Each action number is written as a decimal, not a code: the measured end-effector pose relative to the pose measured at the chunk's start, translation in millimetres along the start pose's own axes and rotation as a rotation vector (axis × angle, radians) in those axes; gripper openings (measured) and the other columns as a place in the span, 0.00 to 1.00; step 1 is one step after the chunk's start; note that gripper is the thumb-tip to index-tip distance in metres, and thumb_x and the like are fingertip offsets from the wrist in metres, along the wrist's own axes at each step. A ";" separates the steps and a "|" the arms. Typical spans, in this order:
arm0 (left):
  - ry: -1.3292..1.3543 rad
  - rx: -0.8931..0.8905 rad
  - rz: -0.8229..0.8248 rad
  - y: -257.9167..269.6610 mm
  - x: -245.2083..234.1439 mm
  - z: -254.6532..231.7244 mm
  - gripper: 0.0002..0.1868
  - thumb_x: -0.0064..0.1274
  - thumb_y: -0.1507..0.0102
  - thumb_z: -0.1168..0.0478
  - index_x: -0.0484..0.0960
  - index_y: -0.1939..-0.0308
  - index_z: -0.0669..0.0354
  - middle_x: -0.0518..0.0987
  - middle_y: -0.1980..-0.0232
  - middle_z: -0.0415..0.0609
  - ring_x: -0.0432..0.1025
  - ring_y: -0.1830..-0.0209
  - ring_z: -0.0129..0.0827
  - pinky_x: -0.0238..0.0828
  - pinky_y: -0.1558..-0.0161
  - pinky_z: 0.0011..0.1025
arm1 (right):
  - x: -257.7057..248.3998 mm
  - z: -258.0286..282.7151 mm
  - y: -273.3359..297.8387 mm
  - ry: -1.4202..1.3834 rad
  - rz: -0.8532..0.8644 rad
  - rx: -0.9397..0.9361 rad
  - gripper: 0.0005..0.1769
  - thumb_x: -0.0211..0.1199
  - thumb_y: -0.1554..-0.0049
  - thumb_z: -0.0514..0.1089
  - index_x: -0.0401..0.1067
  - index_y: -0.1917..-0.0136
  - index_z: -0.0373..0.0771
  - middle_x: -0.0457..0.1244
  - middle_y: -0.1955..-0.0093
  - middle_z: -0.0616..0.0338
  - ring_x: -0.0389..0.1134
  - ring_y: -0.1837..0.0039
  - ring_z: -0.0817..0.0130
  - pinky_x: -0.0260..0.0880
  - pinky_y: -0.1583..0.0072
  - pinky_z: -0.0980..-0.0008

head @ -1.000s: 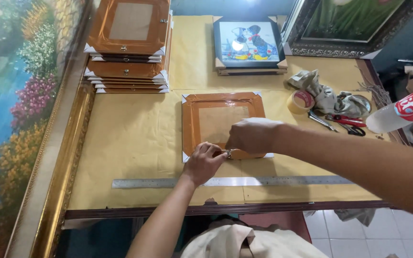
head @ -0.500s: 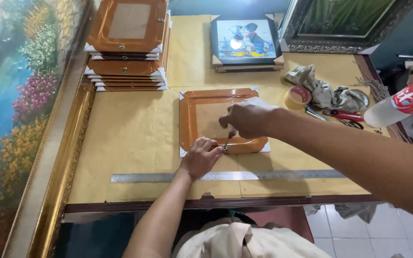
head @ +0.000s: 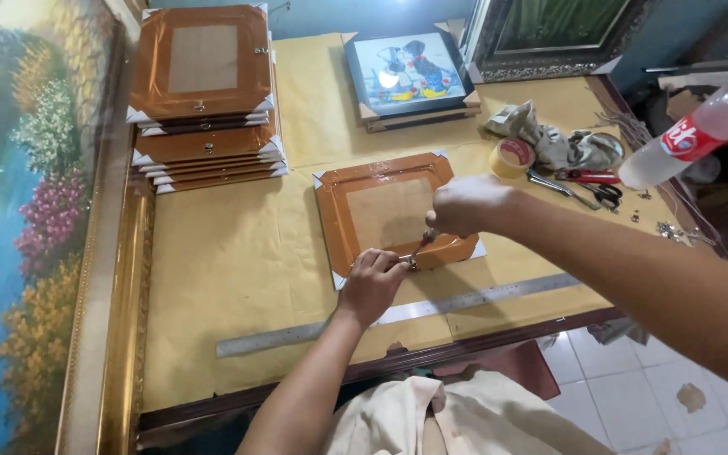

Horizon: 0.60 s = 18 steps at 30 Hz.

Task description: Measuring and assembling wooden picture frames using a ruler and a screwdriver.

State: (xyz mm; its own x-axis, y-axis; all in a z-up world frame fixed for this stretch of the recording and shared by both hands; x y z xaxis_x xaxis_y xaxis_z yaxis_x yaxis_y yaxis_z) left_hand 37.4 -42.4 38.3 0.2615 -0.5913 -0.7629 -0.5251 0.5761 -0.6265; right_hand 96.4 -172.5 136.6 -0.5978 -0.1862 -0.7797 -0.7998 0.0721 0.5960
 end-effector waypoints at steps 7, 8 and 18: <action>0.062 0.002 -0.039 8.3 11.5 7.5 0.01 0.49 0.43 0.57 0.74 0.68 0.42 0.68 0.67 0.39 0.68 0.60 0.30 0.68 0.53 0.33 | -14.0 37.9 26.0 0.045 -0.317 -0.475 0.12 0.50 0.54 0.44 0.74 0.62 0.59 0.65 0.69 0.62 0.67 0.63 0.58 0.69 0.57 0.61; 0.064 -0.006 -0.024 10.5 15.3 8.5 0.02 0.49 0.43 0.57 0.75 0.67 0.43 0.68 0.66 0.40 0.68 0.59 0.31 0.69 0.53 0.34 | -13.1 44.0 27.4 -0.003 -0.328 -0.567 0.12 0.49 0.52 0.45 0.74 0.63 0.56 0.64 0.70 0.61 0.66 0.66 0.58 0.69 0.59 0.61; 0.090 -0.001 -0.144 9.6 10.5 6.9 0.03 0.48 0.45 0.60 0.75 0.68 0.43 0.69 0.69 0.40 0.68 0.61 0.34 0.67 0.50 0.36 | 12.4 17.5 -19.2 -0.059 0.012 0.097 0.10 0.56 0.53 0.52 0.75 0.71 0.54 0.65 0.75 0.69 0.69 0.62 0.66 0.70 0.57 0.65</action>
State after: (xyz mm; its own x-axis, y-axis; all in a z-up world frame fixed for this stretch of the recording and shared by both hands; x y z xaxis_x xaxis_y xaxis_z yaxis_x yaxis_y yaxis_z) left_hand 40.8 -39.2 23.2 0.2606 -0.7160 -0.6476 -0.4884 0.4809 -0.7282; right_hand 103.4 -159.1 112.1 -0.6076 -0.1269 -0.7840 -0.7921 0.1695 0.5864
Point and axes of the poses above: each hand's wrist, its own y-axis away from the middle knuckle, its own x-axis out of the palm, z = x × y, the point moved 7 cm from there along -y, towards the middle knuckle
